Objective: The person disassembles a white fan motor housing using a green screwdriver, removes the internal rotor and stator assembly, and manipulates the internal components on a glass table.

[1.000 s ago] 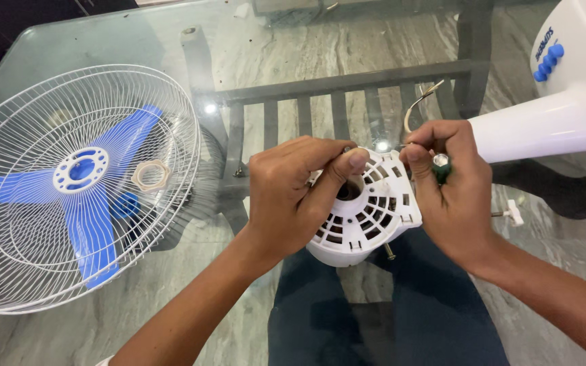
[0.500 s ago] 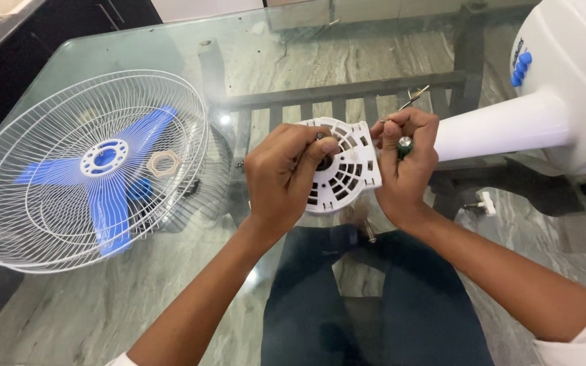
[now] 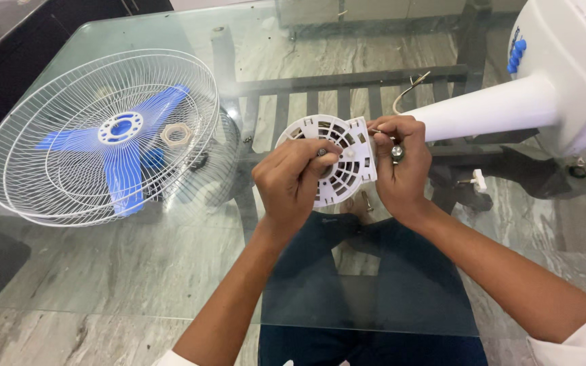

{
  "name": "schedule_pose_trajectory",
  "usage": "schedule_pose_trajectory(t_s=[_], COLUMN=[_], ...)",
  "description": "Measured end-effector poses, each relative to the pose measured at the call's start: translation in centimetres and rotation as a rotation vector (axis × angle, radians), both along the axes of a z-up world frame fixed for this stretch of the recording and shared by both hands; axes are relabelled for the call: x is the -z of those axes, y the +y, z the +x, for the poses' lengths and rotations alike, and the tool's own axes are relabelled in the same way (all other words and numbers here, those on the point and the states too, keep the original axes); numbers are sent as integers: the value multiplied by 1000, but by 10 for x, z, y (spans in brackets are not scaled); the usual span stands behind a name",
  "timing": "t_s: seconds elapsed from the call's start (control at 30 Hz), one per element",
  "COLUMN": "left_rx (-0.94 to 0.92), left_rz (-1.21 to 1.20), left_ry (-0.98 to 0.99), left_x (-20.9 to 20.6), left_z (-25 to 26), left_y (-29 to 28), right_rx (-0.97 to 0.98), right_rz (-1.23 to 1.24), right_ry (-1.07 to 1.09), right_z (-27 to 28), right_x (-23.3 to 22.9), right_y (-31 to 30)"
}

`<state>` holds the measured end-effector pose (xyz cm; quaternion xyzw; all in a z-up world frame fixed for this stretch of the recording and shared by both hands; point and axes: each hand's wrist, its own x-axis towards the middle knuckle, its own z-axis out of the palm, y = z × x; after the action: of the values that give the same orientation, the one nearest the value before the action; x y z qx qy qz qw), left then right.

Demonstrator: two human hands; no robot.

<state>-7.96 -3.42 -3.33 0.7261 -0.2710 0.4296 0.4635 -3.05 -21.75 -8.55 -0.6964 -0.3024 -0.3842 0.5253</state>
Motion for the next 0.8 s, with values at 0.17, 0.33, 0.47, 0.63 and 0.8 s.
schedule_pose_trajectory(t_s=[0.17, 0.33, 0.47, 0.63, 0.8], left_rx=[-9, -19, 0, -15, -33], left_rz=[-15, -3, 21, 2, 66], left_ry=[-87, -105, -143, -147, -150], left_x=[3, 5, 8, 5, 5], left_z=[-5, -8, -6, -7, -10], left_y=[5, 9, 9, 5, 2], right_rx=[101, 54, 100, 168, 219], right_rz=[-125, -63, -12, -8, 21], right_ry=[-149, -109, -87, -57, -42], right_z=[2, 3, 5, 9, 16], right_x=[-1, 10, 21, 23, 24], right_y=[4, 7, 8, 4, -1])
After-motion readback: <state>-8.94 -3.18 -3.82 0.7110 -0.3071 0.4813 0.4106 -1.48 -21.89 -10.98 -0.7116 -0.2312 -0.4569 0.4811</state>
